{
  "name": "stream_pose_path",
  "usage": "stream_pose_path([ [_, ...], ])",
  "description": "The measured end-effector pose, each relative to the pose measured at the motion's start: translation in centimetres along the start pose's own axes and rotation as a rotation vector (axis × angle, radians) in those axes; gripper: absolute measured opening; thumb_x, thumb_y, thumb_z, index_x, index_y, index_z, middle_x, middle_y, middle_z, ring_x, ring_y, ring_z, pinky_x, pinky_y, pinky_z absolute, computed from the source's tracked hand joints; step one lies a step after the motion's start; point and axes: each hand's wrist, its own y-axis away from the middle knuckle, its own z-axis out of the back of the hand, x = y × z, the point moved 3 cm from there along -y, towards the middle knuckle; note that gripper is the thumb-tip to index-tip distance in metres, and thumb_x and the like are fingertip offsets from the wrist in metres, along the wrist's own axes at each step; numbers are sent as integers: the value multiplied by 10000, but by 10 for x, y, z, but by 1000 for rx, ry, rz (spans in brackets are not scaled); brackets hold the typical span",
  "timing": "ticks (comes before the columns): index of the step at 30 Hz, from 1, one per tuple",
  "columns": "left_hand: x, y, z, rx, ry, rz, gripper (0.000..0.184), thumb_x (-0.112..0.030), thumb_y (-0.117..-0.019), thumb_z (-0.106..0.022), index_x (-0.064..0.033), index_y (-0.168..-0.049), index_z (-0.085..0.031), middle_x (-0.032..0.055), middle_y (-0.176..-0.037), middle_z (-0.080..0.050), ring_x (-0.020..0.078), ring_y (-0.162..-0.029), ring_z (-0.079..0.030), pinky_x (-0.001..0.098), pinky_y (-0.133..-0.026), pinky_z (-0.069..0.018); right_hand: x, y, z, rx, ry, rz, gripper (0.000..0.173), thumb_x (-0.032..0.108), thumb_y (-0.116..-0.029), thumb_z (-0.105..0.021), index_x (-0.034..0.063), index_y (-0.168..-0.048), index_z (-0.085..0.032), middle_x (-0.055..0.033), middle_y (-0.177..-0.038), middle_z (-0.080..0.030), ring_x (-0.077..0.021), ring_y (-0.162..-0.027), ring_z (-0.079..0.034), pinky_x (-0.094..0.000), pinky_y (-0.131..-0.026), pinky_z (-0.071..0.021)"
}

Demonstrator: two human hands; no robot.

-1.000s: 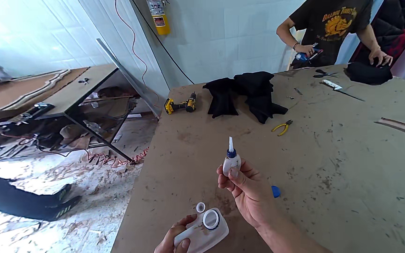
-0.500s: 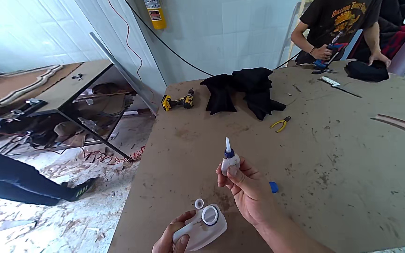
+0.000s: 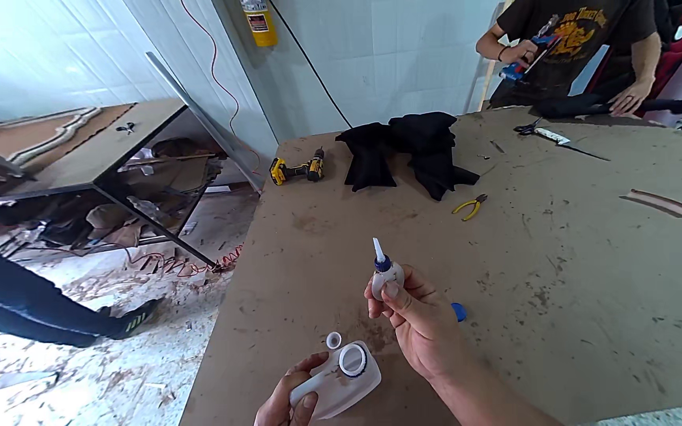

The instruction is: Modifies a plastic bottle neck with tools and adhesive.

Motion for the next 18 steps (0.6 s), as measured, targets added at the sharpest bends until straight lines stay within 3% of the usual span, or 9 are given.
stream_pose_path([
  [14, -2, -3, -1, 4, -3, 4, 240, -354, -1087, -507, -156, -1127, -635, 106, -1351, -663, 291, -1281, -624, 473, -1095, -520, 3, 7, 8, 60, 78, 35, 161, 158, -1009, -658, 20, -1086, -688, -173, -978, -700, -183, -862, -690, -329, -841, -584],
  [18, -9, -12, -5, 38, -24, -19, 264, -371, -1075, -533, -146, -1127, -661, 114, -1324, -679, 307, -1257, -638, 488, -1077, -535, 10, 16, 19, 106, 225, 18, 165, 165, -1015, -653, 16, -1072, -691, -146, -940, -704, -165, -842, -687, -324, -815, -590],
])
